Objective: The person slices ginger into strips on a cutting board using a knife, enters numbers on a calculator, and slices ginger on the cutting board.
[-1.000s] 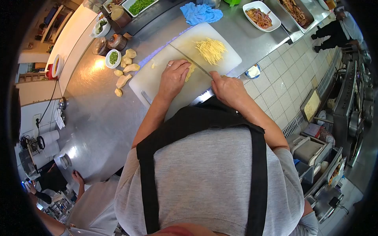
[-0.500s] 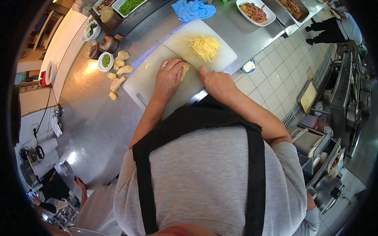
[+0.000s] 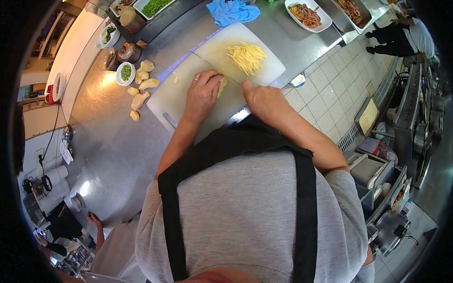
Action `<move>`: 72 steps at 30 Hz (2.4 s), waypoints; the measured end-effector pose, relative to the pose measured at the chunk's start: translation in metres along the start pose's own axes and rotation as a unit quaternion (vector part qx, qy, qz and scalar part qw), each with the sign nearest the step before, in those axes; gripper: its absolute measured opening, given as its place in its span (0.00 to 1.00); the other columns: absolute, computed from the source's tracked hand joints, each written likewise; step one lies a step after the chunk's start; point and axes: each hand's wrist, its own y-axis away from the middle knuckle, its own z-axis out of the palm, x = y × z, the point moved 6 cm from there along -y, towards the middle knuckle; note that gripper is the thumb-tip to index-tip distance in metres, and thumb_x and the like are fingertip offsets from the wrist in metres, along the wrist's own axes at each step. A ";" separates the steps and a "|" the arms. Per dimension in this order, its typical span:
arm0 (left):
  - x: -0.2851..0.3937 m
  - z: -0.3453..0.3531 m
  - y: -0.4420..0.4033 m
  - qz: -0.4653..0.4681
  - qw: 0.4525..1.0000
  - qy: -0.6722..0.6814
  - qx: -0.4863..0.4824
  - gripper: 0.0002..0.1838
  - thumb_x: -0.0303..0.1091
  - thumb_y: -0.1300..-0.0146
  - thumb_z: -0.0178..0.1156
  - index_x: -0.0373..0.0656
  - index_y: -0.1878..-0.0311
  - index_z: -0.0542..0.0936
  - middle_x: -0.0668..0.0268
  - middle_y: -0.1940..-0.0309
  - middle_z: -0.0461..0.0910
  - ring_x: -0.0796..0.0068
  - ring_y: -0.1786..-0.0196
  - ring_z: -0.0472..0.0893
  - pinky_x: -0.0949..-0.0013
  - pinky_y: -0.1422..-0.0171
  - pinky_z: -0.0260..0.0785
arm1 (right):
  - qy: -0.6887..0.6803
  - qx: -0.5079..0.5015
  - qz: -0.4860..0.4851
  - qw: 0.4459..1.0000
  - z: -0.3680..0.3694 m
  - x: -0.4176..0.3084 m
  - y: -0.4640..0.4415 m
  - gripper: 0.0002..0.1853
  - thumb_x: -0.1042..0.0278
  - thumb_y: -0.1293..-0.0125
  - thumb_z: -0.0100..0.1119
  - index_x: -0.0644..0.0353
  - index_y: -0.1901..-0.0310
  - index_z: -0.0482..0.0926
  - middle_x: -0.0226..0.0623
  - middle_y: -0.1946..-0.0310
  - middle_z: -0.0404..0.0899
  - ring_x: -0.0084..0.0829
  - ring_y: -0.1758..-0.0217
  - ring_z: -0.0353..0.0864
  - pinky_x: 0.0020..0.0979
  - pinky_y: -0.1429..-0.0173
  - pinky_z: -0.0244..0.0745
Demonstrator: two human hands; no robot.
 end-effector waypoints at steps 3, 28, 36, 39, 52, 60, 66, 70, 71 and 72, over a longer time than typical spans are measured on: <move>-0.001 0.003 0.001 0.010 1.000 -0.005 0.003 0.09 0.24 0.44 0.61 0.40 0.58 0.83 0.64 0.57 0.81 0.61 0.52 0.79 0.63 0.47 0.73 | 0.003 -0.001 0.008 1.000 0.008 0.001 0.007 0.07 0.67 0.30 0.48 0.61 0.59 0.65 0.46 0.79 0.81 0.50 0.75 0.83 0.50 0.72 0.76; 0.001 0.002 0.004 0.026 0.999 -0.023 0.008 0.11 0.25 0.47 0.60 0.39 0.59 0.84 0.64 0.58 0.82 0.63 0.52 0.79 0.65 0.46 0.74 | 0.001 0.002 0.010 1.000 0.013 0.000 -0.010 0.05 0.71 0.33 0.45 0.61 0.59 0.65 0.49 0.77 0.81 0.50 0.73 0.85 0.48 0.71 0.78; 0.002 0.000 0.002 0.032 0.999 -0.023 0.020 0.10 0.25 0.46 0.61 0.39 0.59 0.84 0.64 0.58 0.82 0.64 0.52 0.80 0.65 0.47 0.74 | -0.015 0.023 0.009 1.000 0.020 0.002 -0.008 0.07 0.66 0.30 0.47 0.60 0.58 0.65 0.49 0.77 0.81 0.52 0.73 0.83 0.50 0.70 0.77; 0.001 0.001 0.003 0.038 0.999 -0.027 0.021 0.10 0.25 0.46 0.61 0.39 0.60 0.84 0.64 0.59 0.82 0.64 0.53 0.80 0.65 0.48 0.74 | -0.002 0.010 0.007 1.000 0.006 -0.001 -0.001 0.08 0.64 0.28 0.48 0.59 0.58 0.65 0.49 0.78 0.81 0.52 0.74 0.83 0.51 0.70 0.76; 0.000 0.000 0.004 0.014 1.000 -0.020 0.009 0.07 0.24 0.44 0.65 0.40 0.61 0.84 0.65 0.59 0.81 0.62 0.53 0.80 0.64 0.49 0.74 | 0.009 -0.004 0.003 1.000 0.011 -0.002 0.006 0.09 0.64 0.29 0.49 0.60 0.58 0.64 0.46 0.78 0.81 0.50 0.76 0.82 0.50 0.73 0.75; 0.000 0.000 0.005 0.032 0.999 -0.024 0.026 0.08 0.24 0.47 0.62 0.39 0.63 0.83 0.65 0.60 0.81 0.64 0.54 0.80 0.65 0.50 0.75 | -0.009 -0.004 -0.005 1.000 0.006 -0.004 0.004 0.10 0.63 0.29 0.50 0.60 0.57 0.64 0.48 0.78 0.81 0.50 0.75 0.82 0.51 0.72 0.75; 0.003 -0.004 0.003 0.028 0.999 -0.025 0.027 0.05 0.24 0.44 0.65 0.40 0.63 0.84 0.64 0.61 0.82 0.63 0.54 0.81 0.65 0.50 0.75 | -0.019 0.010 -0.011 1.000 0.012 -0.002 -0.009 0.06 0.68 0.31 0.47 0.61 0.59 0.65 0.49 0.77 0.81 0.51 0.73 0.84 0.50 0.70 0.77; -0.001 0.000 0.006 0.022 0.999 -0.016 0.034 0.06 0.24 0.45 0.64 0.39 0.63 0.83 0.65 0.61 0.82 0.64 0.54 0.80 0.65 0.50 0.75 | -0.016 -0.021 0.005 1.000 0.003 -0.005 0.007 0.10 0.63 0.29 0.50 0.60 0.57 0.64 0.50 0.79 0.80 0.53 0.74 0.82 0.53 0.71 0.75; -0.001 0.001 0.006 0.028 0.999 -0.015 0.036 0.06 0.24 0.46 0.63 0.39 0.63 0.82 0.65 0.61 0.81 0.63 0.54 0.80 0.65 0.50 0.75 | -0.020 -0.007 0.002 1.000 0.008 -0.004 0.003 0.10 0.63 0.29 0.50 0.60 0.57 0.64 0.50 0.78 0.80 0.53 0.74 0.82 0.53 0.71 0.75; -0.001 0.002 0.005 0.031 0.999 -0.011 0.038 0.06 0.24 0.46 0.63 0.39 0.63 0.82 0.65 0.61 0.81 0.63 0.54 0.80 0.65 0.50 0.75 | -0.025 0.007 0.000 1.000 0.017 -0.003 -0.004 0.10 0.63 0.29 0.50 0.60 0.56 0.64 0.50 0.78 0.80 0.53 0.74 0.82 0.53 0.71 0.75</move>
